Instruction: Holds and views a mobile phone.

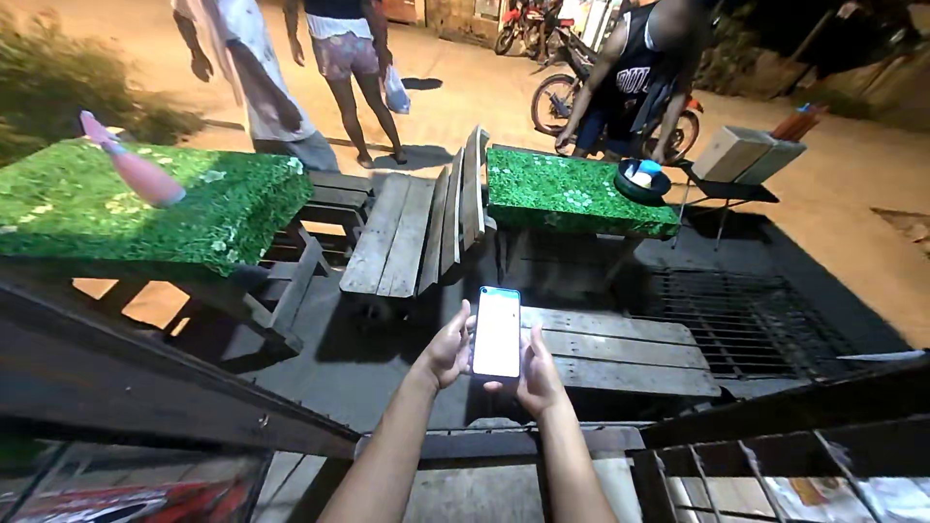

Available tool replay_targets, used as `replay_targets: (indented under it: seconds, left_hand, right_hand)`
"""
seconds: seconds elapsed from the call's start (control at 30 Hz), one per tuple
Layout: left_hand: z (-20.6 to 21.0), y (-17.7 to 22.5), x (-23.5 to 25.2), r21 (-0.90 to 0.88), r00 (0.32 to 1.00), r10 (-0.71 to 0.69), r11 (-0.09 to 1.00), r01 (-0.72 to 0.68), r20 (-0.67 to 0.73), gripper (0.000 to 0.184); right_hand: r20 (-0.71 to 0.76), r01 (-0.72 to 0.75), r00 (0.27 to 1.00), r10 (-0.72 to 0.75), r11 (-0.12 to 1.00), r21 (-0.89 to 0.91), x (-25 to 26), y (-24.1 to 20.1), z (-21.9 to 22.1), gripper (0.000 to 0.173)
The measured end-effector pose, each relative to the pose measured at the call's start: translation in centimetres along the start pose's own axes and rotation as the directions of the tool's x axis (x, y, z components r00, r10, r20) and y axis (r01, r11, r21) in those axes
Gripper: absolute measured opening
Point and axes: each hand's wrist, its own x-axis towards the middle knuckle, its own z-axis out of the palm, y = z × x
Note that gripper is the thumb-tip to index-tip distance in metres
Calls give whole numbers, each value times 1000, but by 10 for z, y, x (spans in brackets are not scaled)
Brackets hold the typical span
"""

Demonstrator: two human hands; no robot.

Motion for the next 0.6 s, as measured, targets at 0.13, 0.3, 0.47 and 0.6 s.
replay_targets:
  seconds: [0.13,0.3,0.47,0.6]
  left_hand:
    - [-1,0,1,38,1000,-1,999,2,-13,74]
    - [-3,-2,2,85,1000,-3,996,3,1,76]
    - [-3,-1,2,67,1000,-3,998,2,14,76]
    - [-2,0,1,96,999,-8,995,12,-41,74]
  right_hand:
    - [-14,3,1000,-3,1000,3,-1,-2,2,76]
    - [-23,6,1000,-5,1000,16,-2,0,0,75]
    - [4,7,1000,-7,1000,19,0,-1,-2,77]
    - [6,-34,999,33,996,77,0,-1,-5,82]
